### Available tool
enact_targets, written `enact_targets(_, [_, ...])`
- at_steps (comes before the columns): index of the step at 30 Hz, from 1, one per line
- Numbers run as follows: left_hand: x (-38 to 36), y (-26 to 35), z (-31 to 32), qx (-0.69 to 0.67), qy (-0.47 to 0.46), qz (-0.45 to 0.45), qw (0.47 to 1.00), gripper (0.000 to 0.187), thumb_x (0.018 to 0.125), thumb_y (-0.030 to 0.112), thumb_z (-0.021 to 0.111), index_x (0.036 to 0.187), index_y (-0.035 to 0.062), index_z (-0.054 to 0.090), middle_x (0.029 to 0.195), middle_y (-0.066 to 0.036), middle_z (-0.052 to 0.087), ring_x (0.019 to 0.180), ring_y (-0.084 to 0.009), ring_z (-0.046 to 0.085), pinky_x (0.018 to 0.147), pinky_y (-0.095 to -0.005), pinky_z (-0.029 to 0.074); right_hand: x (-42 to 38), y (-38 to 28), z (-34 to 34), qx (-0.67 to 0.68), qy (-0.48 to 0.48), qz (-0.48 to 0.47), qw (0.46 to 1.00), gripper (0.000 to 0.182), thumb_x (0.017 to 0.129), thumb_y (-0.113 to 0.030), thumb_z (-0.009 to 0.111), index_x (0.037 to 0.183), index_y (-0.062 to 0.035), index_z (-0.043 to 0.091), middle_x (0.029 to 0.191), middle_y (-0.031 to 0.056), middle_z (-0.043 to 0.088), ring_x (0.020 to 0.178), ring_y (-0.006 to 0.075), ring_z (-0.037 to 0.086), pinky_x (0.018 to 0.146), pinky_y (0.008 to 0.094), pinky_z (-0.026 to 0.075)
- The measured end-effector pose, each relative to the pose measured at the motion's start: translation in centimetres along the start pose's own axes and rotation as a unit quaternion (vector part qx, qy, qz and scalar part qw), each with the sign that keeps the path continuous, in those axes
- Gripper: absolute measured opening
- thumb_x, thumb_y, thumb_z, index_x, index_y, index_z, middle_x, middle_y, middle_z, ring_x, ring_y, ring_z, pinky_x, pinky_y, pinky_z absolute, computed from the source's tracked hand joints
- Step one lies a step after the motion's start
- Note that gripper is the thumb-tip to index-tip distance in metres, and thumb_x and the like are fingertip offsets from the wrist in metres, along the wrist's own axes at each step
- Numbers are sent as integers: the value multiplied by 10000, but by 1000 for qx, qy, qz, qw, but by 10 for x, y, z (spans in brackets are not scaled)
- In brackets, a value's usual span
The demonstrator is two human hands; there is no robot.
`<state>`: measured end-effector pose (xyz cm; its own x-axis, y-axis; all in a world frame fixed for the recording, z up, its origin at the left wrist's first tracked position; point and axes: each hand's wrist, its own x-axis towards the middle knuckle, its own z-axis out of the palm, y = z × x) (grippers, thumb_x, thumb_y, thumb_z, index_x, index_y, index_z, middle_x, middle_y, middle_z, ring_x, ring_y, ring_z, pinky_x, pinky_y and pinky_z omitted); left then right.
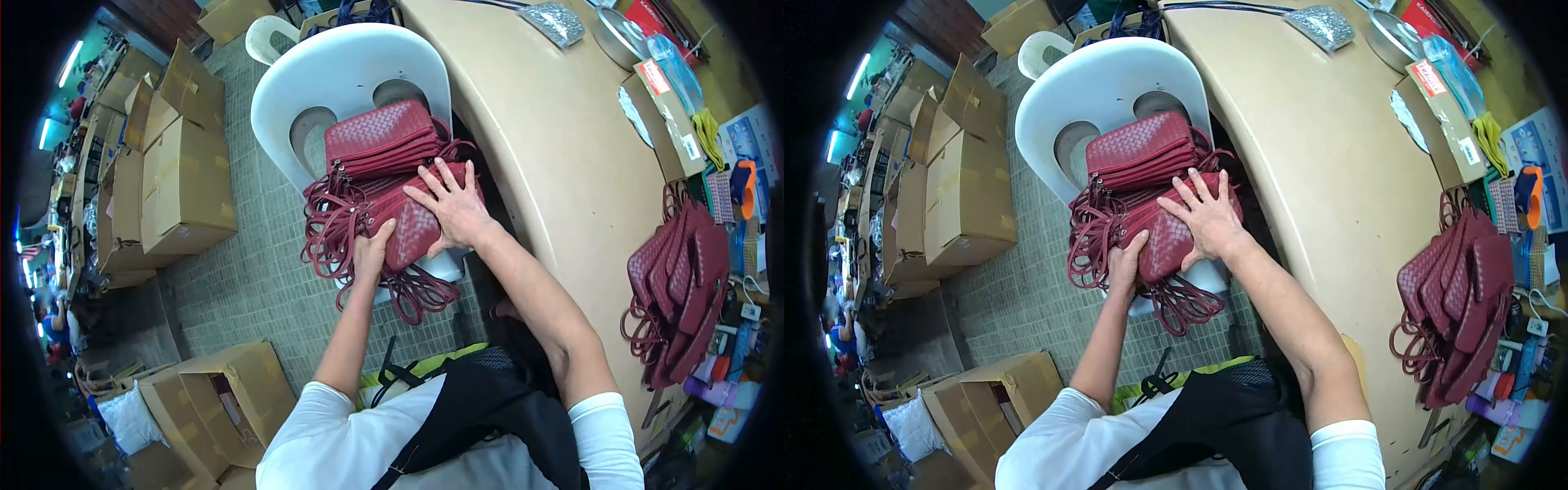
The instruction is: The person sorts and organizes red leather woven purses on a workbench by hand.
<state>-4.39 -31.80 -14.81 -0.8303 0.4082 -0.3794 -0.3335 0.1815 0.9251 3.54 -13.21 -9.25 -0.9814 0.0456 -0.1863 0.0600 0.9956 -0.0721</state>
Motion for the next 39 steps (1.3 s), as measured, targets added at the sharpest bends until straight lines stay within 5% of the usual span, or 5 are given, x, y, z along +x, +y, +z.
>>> enact_targets(18, [-10,-18,-43,39,-74,100,991,682,776,175,762,1321,-38,412,1231,-139,578,1034,-226,594,963,-383,443,19,7,60,-99,87,-8,991,865,783,-168,640,1521,-281,202,1553,129,219,1453,357,154,1147,613,76])
enact_targets(22, [-30,94,-84,647,-332,-19,686,282,865,159,674,1070,-24,611,911,-126,665,895,-173,638,788,-333,516,16,0,74,-109,114,-36,987,761,847,-171,549,1521,-284,212,1546,123,241,1452,357,156,1151,598,44])
enact_targets(24, [-23,121,-81,423,-199,123,875,197,917,160,608,973,-22,655,807,-132,666,874,-193,653,779,-314,514,18,-3,62,-113,72,-35,990,742,849,-182,549,1515,-280,237,1539,117,258,1451,357,161,1151,597,51])
enact_targets(28, [65,108,-7,300,-246,323,863,300,990,213,483,1109,-28,616,1022,-167,666,992,-291,629,915,-347,460,18,0,59,-122,73,-38,989,728,856,-218,564,1509,-274,247,1526,137,272,1444,360,175,1165,570,64])
enact_targets(39, [89,100,-52,710,-262,30,653,791,971,626,167,1193,20,625,1168,-269,611,1154,-406,549,1029,-438,391,25,6,38,-88,-16,-35,995,971,735,-301,738,1526,-271,176,1529,132,283,1439,358,193,1174,561,47])
